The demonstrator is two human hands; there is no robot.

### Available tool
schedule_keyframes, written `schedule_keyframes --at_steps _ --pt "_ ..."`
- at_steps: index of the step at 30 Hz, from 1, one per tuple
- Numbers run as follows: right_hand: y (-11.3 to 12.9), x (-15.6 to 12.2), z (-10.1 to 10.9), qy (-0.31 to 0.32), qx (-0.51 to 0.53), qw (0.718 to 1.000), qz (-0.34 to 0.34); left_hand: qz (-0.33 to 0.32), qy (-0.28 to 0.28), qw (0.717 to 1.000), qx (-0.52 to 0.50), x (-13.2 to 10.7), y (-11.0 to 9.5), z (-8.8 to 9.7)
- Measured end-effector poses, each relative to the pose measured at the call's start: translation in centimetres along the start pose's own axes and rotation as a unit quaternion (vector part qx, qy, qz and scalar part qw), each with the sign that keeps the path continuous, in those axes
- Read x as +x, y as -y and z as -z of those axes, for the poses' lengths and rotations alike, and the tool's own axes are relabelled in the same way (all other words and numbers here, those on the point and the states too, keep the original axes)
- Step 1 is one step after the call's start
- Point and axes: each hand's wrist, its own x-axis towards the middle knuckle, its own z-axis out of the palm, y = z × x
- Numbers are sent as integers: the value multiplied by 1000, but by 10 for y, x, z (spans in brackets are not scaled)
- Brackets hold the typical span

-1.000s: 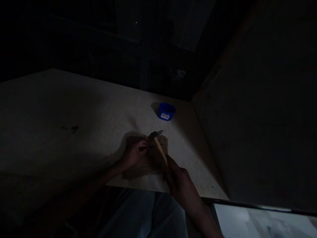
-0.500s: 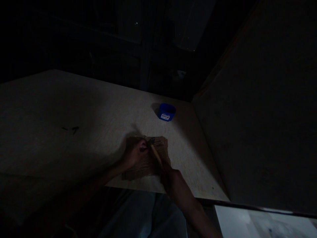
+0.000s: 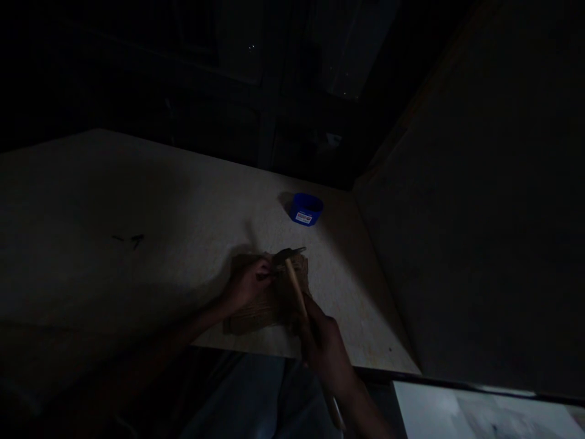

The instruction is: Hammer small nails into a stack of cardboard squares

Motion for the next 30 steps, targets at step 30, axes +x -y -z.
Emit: schedule_keyframes --at_steps 30 --pt "-59 69 -35 -162 402 901 21 5 -17 1000 -7 3 6 0"
